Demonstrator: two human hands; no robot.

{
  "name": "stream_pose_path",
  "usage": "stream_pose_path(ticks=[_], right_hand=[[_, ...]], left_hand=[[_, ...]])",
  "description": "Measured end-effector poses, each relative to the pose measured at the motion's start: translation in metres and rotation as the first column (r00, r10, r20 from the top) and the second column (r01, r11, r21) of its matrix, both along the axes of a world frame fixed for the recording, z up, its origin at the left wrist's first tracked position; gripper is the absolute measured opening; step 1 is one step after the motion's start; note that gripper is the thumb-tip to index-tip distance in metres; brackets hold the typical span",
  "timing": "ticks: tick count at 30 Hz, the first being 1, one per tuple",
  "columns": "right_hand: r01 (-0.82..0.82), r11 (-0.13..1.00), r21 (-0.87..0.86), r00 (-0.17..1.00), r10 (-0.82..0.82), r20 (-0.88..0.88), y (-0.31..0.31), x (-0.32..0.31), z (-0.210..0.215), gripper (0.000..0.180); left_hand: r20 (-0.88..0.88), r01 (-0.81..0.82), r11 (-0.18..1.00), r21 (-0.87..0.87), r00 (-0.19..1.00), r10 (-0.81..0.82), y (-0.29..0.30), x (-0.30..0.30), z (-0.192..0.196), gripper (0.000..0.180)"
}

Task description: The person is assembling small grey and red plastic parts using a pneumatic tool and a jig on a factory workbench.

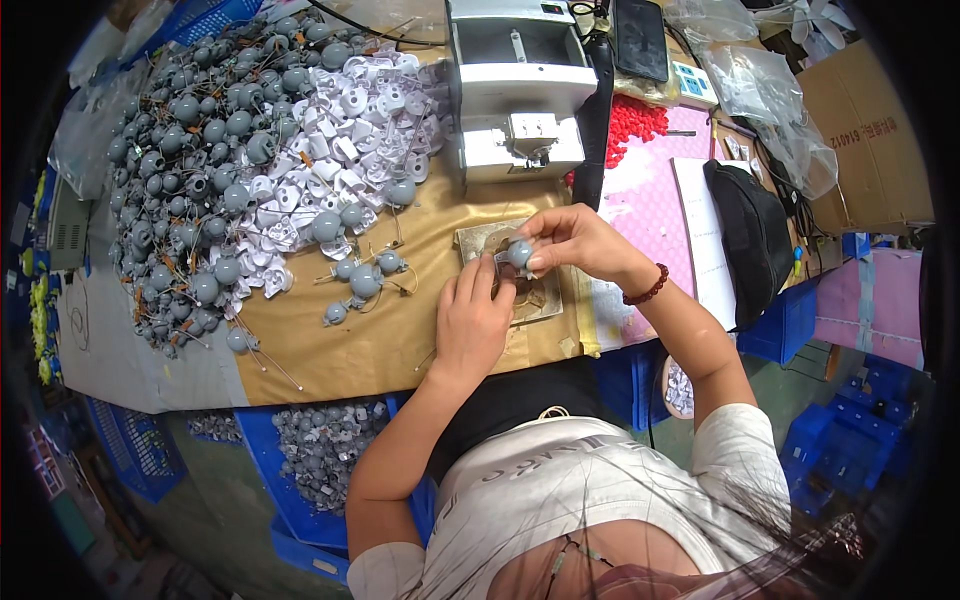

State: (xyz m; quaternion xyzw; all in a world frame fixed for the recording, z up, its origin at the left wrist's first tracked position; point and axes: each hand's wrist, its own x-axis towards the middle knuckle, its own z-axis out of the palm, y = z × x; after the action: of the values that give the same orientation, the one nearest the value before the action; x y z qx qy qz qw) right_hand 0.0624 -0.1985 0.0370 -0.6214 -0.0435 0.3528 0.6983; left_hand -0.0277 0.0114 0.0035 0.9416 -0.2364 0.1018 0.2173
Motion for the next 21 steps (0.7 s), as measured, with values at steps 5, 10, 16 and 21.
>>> stream_pose_path(ticks=[5,10,16,21], right_hand=[[0.091,0.857,-0.508,0.783,0.253,0.568,0.009,-0.006,-0.008,0.030],[0.352,0.784,-0.511,0.509,0.299,0.808,0.014,-0.024,-0.031,0.037],[0.389,0.794,-0.468,0.519,0.231,0.823,0.016,-0.028,-0.031,0.058],[0.537,0.831,-0.146,0.169,0.064,0.984,0.000,0.003,-0.020,0.064]], left_hand=[[0.062,0.038,0.999,-0.022,0.997,-0.036,0.004,0.005,0.002,0.030],[0.022,0.021,0.996,-0.089,1.000,-0.019,0.005,0.007,0.001,0.035],[-0.106,-0.133,0.976,-0.173,0.988,0.116,-0.011,0.023,0.018,0.038],[-0.083,-0.130,0.985,-0.117,0.989,0.120,-0.013,0.026,0.011,0.037]])
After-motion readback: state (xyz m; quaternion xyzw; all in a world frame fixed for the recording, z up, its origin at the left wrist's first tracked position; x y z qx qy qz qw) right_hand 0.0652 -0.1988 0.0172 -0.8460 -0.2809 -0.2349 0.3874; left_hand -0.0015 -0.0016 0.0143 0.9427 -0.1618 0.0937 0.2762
